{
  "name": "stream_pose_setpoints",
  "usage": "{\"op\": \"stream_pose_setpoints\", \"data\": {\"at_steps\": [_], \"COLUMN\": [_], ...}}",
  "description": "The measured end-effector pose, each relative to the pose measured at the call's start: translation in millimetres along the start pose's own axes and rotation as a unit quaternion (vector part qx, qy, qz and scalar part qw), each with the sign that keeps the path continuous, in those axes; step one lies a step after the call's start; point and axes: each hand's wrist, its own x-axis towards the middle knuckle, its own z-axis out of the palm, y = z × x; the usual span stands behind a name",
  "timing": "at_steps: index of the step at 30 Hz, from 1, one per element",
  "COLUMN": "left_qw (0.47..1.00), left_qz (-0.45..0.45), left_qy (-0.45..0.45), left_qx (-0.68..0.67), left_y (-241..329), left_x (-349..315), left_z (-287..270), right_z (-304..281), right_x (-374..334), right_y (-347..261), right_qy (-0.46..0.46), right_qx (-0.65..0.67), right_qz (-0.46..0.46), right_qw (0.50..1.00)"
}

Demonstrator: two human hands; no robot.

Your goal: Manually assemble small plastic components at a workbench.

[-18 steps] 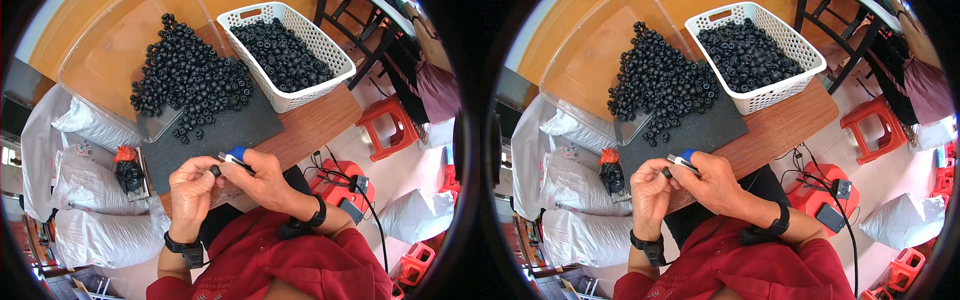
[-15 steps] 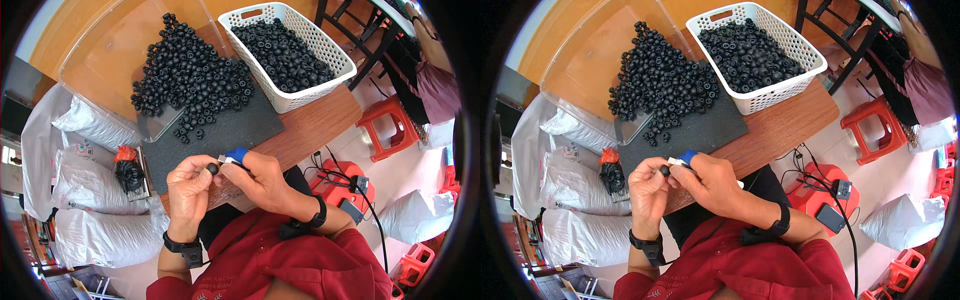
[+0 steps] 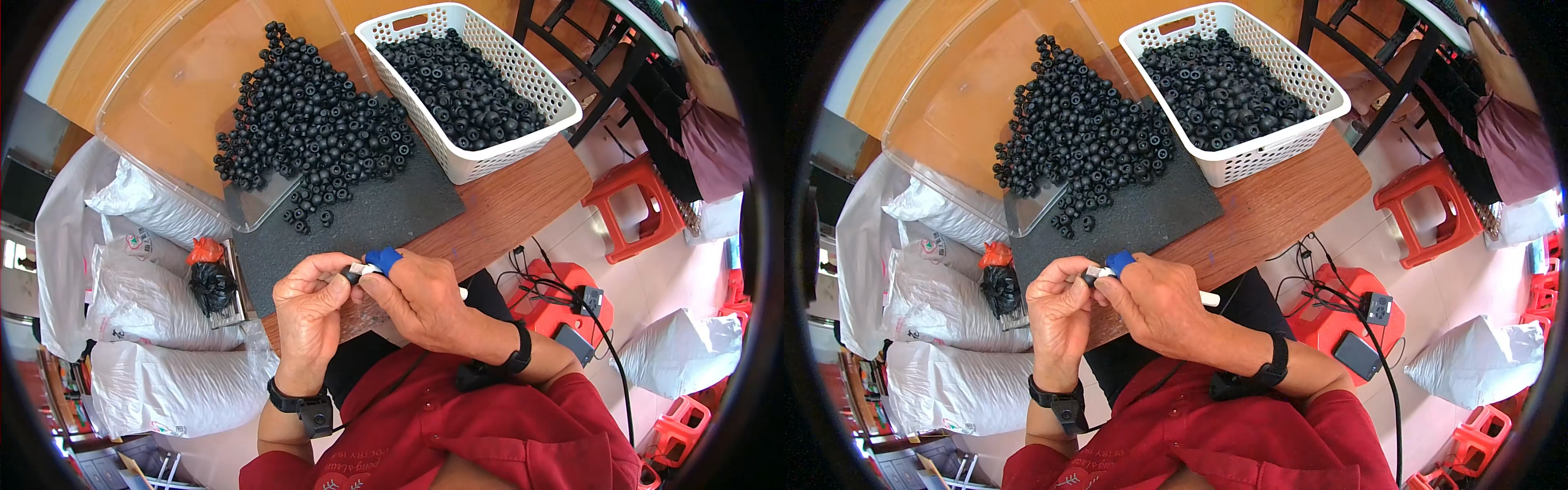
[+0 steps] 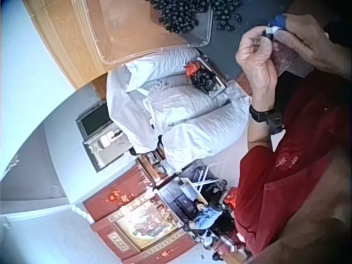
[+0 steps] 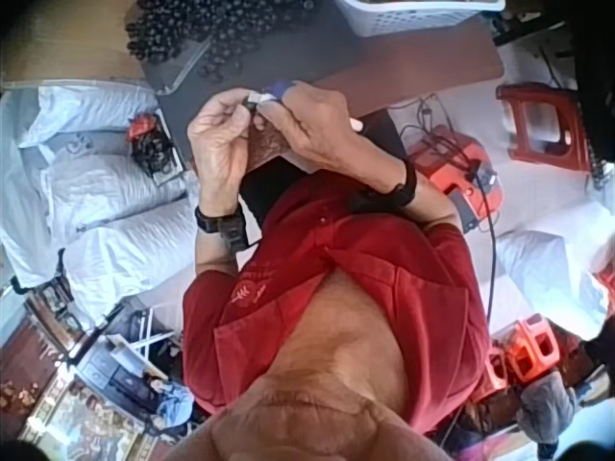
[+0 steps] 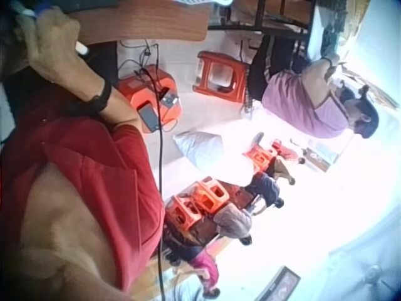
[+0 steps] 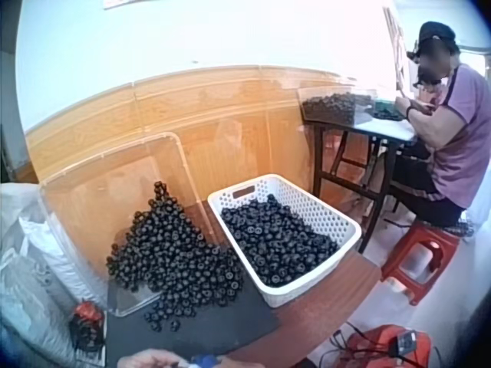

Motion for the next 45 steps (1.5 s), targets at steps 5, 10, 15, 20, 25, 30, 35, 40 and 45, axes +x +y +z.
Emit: {"op": "stream_pose_setpoints", "data": {"at_steps": [5, 10, 15, 20, 25, 30, 35, 40, 45], "left_qw": [1.000, 1.000, 1.000, 0.999, 1.000, 0.996, 0.972, 0.925, 0.887], "left_qz": [-0.008, 0.008, 0.008, -0.028, -0.021, -0.019, 0.075, 0.181, 0.261], "left_qy": [-0.010, -0.005, -0.025, -0.016, -0.007, 0.012, -0.054, -0.140, -0.123], "left_qx": [0.002, -0.001, -0.006, -0.041, -0.021, 0.084, 0.218, 0.303, 0.361], "left_y": [0.3, -1.0, -1.0, -3.6, -5.1, 5.8, 30.6, 48.0, 76.8], "left_x": [0.4, -0.4, -0.8, 0.9, 5.1, 18.7, 70.3, 158.2, 176.8], "left_z": [-1.7, 0.7, -1.6, 0.3, 5.4, 9.8, 63.2, 123.5, 121.2], "right_z": [2.5, 6.0, 4.3, 4.0, -2.0, -8.6, -12.5, -15.1, -18.2], "right_x": [-3.1, -3.9, -3.3, -3.3, -12.9, -18.9, -23.7, -25.8, -20.8], "right_y": [4.3, 5.6, 4.1, 6.8, 10.4, 10.1, 9.1, 8.3, 6.0], "right_qy": [0.011, 0.033, 0.041, 0.035, 0.040, 0.034, 0.039, 0.027, 0.040], "right_qx": [-0.029, -0.062, -0.089, -0.106, -0.048, -0.033, -0.037, -0.032, -0.004], "right_qz": [-0.026, -0.057, -0.083, -0.122, -0.080, -0.025, -0.015, 0.013, 0.018], "right_qw": [0.999, 0.996, 0.992, 0.986, 0.995, 0.999, 0.998, 0.999, 0.999]}}
